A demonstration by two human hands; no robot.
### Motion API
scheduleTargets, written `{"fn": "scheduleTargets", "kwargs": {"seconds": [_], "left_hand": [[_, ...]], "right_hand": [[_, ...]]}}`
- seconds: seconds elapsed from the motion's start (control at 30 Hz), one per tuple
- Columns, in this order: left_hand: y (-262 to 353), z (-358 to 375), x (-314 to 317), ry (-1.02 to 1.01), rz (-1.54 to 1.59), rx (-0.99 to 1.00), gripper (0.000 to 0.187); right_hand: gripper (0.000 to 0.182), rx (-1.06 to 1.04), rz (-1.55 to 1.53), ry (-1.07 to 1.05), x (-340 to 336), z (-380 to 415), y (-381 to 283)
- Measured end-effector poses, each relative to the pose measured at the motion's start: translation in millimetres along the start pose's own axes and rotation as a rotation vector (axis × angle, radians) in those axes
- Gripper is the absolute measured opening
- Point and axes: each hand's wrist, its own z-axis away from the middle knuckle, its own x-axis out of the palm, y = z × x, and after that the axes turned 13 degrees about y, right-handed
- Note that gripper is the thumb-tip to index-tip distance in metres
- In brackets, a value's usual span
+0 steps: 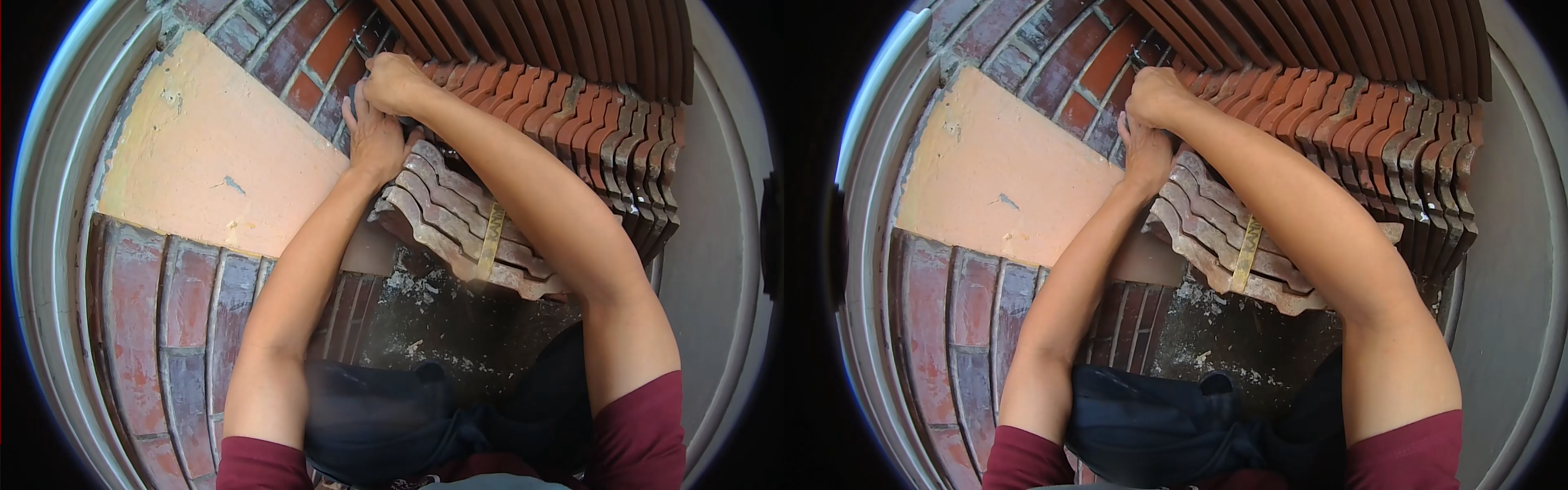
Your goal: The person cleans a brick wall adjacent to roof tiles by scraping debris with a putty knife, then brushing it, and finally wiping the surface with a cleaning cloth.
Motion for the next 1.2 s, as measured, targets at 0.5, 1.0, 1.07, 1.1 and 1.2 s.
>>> {"fn": "scheduleTargets", "kwargs": {"seconds": [0.5, 1.0, 1.07, 1.1, 1.2], "left_hand": [[0.0, 1.0, 3.4, 0.04, -0.002, 0.029, 0.075], [2.4, -0.8, 1.6, 0.029, -0.047, 0.012, 0.073], [1.4, -0.6, 0.1, 0.005, -0.043, 0.021, 0.074], [0.8, -1.1, 0.1, -0.004, -0.041, 0.023, 0.074], [2.2, -0.1, 0.2, 0.045, -0.054, 0.043, 0.076]], "right_hand": [[0.03, -0.111, 0.068, 0.038, 10.6, -2.0, 10.9], [0.027, 0.17, -0.076, 0.035, 16.0, -12.9, 10.0], [0.029, 0.05, 0.015, 0.03, 15.1, -9.3, 9.3], [0.029, -0.013, 0.063, 0.026, 11.2, -8.5, 6.0], [0.043, 0.07, 0.082, -0.08, 2.2, -15.0, -2.4]]}}
